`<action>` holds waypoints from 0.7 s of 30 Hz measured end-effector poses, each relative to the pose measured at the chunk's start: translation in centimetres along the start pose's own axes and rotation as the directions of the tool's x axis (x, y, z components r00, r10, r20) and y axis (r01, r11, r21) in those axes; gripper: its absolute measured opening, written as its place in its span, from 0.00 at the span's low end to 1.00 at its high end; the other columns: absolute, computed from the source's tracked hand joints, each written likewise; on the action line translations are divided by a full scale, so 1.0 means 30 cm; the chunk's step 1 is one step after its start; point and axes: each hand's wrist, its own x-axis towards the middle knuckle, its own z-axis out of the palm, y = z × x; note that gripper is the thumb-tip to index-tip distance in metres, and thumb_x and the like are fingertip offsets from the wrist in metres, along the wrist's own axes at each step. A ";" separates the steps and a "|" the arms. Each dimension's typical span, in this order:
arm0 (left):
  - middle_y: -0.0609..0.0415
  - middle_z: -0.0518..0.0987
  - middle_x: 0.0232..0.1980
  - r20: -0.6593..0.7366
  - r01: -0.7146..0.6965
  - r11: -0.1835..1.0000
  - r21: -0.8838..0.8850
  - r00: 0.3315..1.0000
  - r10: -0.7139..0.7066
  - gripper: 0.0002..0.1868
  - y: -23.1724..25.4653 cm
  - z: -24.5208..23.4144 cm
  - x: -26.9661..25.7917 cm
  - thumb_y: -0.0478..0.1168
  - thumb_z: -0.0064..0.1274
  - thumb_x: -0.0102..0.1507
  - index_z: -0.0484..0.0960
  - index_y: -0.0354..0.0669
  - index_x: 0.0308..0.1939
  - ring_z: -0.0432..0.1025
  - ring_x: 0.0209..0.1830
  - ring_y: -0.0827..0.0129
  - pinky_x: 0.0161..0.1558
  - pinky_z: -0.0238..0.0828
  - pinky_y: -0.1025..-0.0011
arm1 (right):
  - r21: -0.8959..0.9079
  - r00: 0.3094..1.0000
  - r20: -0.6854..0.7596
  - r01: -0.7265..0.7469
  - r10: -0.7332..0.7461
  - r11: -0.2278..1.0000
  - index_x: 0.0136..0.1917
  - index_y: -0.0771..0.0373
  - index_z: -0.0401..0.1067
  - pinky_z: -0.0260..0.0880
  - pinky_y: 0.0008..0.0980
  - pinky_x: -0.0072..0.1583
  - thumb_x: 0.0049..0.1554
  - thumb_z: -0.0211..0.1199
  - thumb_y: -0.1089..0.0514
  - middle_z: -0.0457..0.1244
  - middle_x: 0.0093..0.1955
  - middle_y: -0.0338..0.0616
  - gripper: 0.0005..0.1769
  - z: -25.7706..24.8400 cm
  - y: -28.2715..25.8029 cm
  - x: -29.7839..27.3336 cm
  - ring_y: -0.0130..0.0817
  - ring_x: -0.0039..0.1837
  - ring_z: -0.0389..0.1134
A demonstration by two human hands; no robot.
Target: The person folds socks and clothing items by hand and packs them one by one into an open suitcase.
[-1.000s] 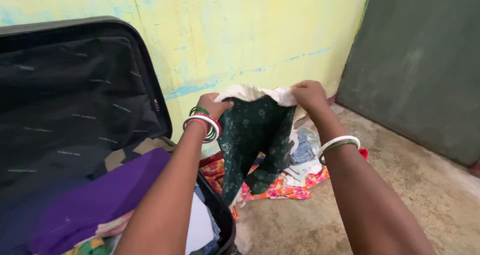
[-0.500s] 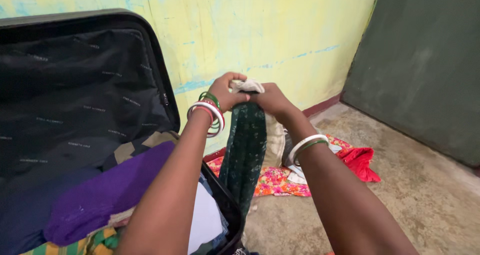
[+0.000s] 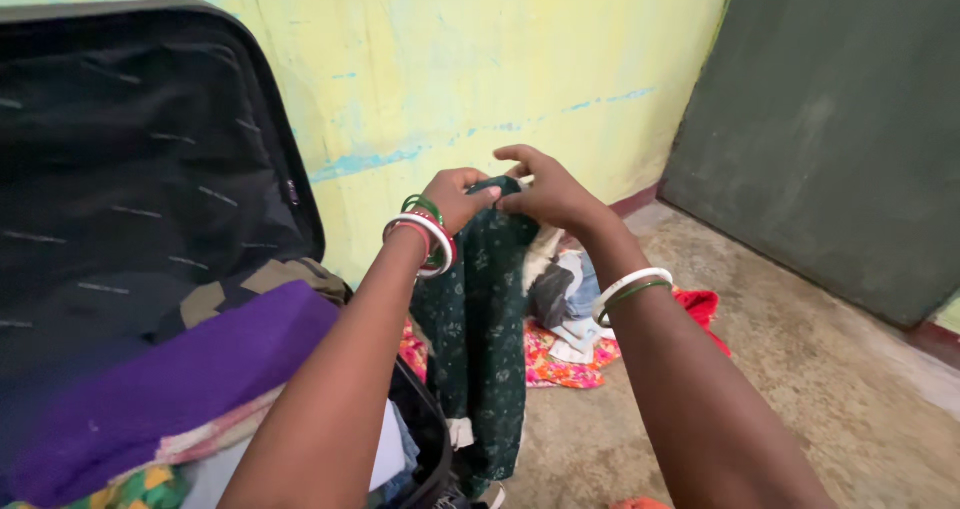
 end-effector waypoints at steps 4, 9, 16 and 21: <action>0.54 0.87 0.35 0.056 -0.136 0.990 -0.038 0.989 0.138 0.16 0.062 0.065 -0.007 0.49 0.62 0.60 0.89 0.40 0.42 0.78 0.37 0.75 0.47 0.73 0.71 | -0.178 0.985 0.163 -0.022 0.051 0.984 0.54 0.65 0.75 0.72 0.33 0.49 0.46 0.68 0.62 0.71 0.42 0.43 0.20 -0.033 0.041 -0.020 0.30 0.46 0.72; 0.53 0.87 0.39 0.045 -0.136 0.988 -0.079 0.989 0.140 0.19 0.094 0.103 -0.018 0.49 0.66 0.57 0.87 0.39 0.44 0.77 0.39 0.74 0.47 0.73 0.70 | -0.267 0.977 0.041 -0.193 0.211 0.944 0.45 0.72 0.78 0.67 0.40 0.42 0.55 0.66 0.58 0.67 0.34 0.49 0.12 -0.091 0.120 -0.022 0.36 0.38 0.67; 0.44 0.85 0.45 0.092 0.032 0.965 0.260 0.994 -0.058 0.30 -0.148 0.074 -0.014 0.57 0.70 0.52 0.86 0.39 0.49 0.79 0.45 0.60 0.51 0.73 0.62 | -0.256 0.950 -0.289 -0.199 0.121 0.946 0.44 0.63 0.81 0.72 0.37 0.45 0.50 0.69 0.55 0.71 0.36 0.51 0.11 -0.129 0.133 -0.034 0.39 0.40 0.73; 0.41 0.86 0.45 0.150 0.287 0.833 0.473 0.905 -0.397 0.32 -0.181 0.018 -0.039 0.61 0.63 0.57 0.86 0.35 0.48 0.80 0.47 0.53 0.52 0.73 0.56 | -0.352 0.887 -0.461 -0.194 0.011 0.916 0.44 0.61 0.82 0.71 0.40 0.47 0.51 0.71 0.53 0.70 0.38 0.53 0.11 -0.166 0.115 -0.048 0.46 0.43 0.74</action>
